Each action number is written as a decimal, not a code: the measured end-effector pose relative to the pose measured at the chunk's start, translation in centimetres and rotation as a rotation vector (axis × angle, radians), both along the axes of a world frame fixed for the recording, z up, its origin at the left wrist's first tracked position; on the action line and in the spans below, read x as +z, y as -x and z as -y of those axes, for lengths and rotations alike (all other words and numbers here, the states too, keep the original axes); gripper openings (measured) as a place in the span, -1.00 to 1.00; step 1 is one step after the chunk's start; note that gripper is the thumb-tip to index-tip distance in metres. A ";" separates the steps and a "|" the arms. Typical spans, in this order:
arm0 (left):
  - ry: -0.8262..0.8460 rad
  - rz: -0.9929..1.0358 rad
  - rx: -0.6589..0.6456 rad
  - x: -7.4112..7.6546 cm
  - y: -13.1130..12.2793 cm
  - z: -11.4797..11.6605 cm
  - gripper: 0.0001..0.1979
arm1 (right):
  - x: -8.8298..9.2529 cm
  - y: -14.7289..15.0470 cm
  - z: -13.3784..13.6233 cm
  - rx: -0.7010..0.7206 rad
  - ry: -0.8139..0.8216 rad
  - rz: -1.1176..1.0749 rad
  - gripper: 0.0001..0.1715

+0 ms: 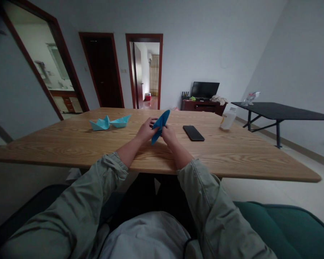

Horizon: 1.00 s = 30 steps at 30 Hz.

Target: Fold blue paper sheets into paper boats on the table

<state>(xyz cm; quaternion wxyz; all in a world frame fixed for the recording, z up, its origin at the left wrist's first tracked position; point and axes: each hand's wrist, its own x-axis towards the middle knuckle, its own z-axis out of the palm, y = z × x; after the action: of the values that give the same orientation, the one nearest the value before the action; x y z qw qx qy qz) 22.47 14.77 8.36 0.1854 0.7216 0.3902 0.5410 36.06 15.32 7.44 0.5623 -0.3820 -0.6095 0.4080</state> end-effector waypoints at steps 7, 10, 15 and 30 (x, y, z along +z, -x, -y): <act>-0.079 -0.025 0.087 0.0 0.2 -0.3 -0.61 | -0.3 0.5 -0.2 0.141 -0.056 -0.102 -0.67; -0.081 0.005 0.045 0.1 0.1 -0.1 -0.59 | -0.5 0.1 -0.1 0.013 -0.108 0.002 -0.71; 0.059 0.210 -0.137 0.5 0.5 -0.1 -0.51 | -0.1 -0.6 0.1 -0.078 -0.059 -0.012 -0.64; 0.341 0.428 -0.107 0.8 0.6 -0.7 -0.52 | 0.5 -0.8 0.8 -0.344 -0.249 0.140 -0.46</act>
<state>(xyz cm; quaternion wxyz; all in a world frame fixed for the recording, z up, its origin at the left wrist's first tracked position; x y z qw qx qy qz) 21.85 15.51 9.18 0.4107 0.5688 0.3891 0.5970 36.88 14.53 7.92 0.6227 -0.4353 -0.6187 0.1999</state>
